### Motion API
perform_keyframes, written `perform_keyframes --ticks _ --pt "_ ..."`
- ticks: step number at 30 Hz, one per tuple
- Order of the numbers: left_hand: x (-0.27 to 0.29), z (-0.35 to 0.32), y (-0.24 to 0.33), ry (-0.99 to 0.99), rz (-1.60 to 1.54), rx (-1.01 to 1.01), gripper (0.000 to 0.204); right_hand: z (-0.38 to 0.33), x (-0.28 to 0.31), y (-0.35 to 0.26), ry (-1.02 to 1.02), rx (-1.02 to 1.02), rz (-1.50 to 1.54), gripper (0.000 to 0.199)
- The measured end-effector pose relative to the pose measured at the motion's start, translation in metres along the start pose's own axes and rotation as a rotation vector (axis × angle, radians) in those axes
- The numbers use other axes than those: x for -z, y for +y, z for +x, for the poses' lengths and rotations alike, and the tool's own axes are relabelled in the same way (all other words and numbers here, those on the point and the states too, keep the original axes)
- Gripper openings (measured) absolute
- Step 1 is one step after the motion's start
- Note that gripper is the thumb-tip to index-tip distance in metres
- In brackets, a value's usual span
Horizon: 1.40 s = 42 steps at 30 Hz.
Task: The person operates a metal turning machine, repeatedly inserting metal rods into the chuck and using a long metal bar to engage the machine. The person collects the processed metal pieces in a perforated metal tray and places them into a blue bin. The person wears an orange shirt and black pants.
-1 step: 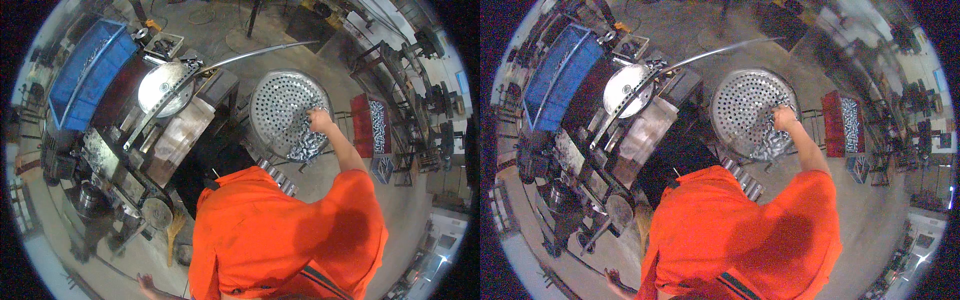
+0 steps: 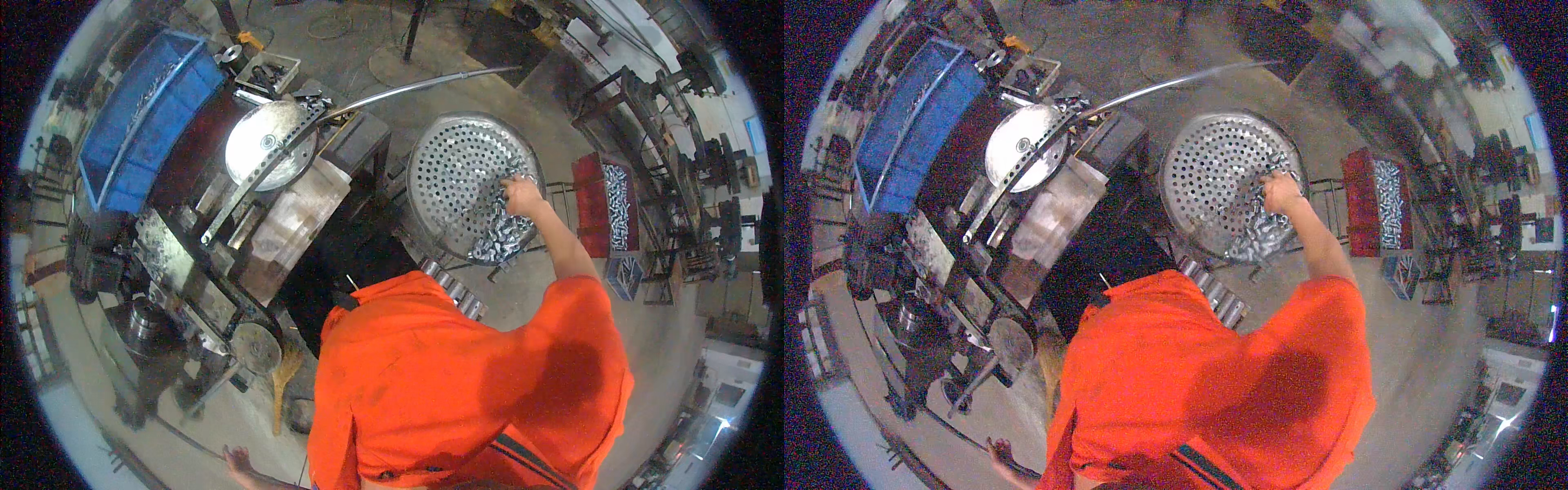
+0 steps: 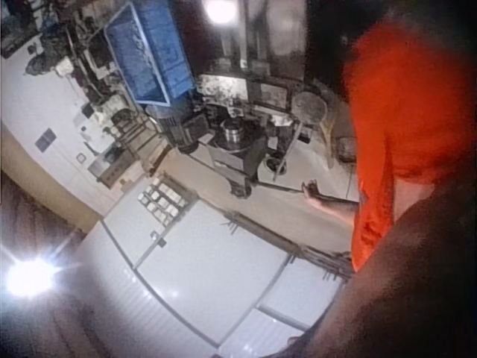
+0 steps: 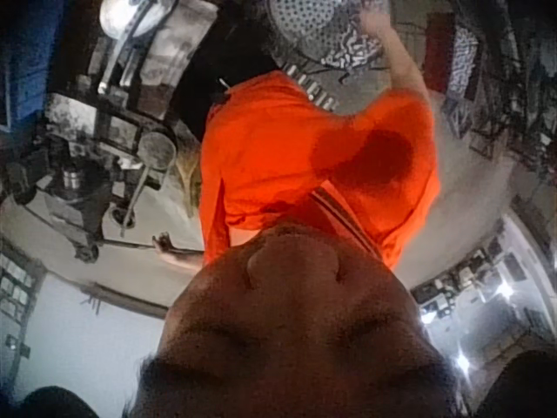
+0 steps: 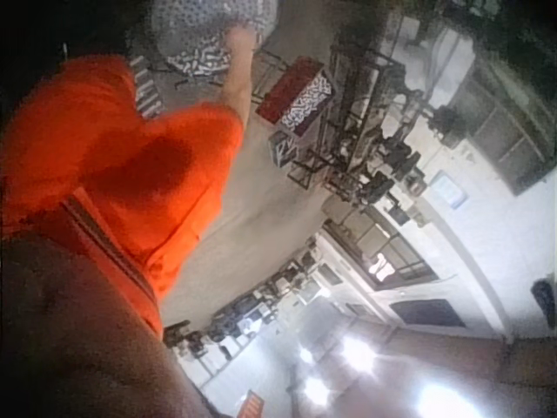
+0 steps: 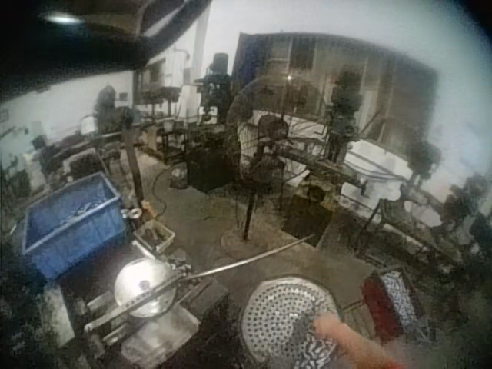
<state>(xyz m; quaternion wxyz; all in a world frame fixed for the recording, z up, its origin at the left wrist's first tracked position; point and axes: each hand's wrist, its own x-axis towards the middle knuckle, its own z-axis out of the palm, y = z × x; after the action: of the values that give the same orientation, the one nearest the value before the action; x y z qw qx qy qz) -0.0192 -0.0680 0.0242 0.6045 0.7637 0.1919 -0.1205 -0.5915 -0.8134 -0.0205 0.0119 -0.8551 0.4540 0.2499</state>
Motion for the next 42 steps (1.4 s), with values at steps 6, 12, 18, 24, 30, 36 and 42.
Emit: perform_keyframes --ticks 6,12,18,24,30,36,42 --pt "0.026 0.020 -0.011 -0.045 -0.075 -0.034 0.037 -0.004 0.031 -0.017 -0.037 -0.003 -0.076 0.032" --pt "-0.017 -0.024 0.024 -0.070 0.095 -0.097 0.039 0.025 0.035 -0.031 0.319 0.059 1.261 0.028" --pt "-0.014 -0.040 0.030 -0.036 0.055 -0.161 0.033 0.059 0.162 -0.195 0.138 0.759 1.623 0.023" --pt "-0.022 -0.071 0.046 0.153 0.745 -0.248 0.037 0.045 0.308 -0.416 0.178 1.476 0.981 0.034" --pt "-0.016 -0.108 0.022 0.248 1.001 -0.227 0.039 0.030 0.381 -0.573 0.634 1.672 0.240 0.022" --pt "-0.025 -0.134 0.011 0.398 0.889 -0.237 0.030 0.033 0.369 -0.635 0.394 1.293 0.140 0.026" --pt "-0.021 -0.111 0.007 0.441 0.992 -0.218 0.030 0.036 0.373 -0.651 0.222 1.228 0.488 0.027"
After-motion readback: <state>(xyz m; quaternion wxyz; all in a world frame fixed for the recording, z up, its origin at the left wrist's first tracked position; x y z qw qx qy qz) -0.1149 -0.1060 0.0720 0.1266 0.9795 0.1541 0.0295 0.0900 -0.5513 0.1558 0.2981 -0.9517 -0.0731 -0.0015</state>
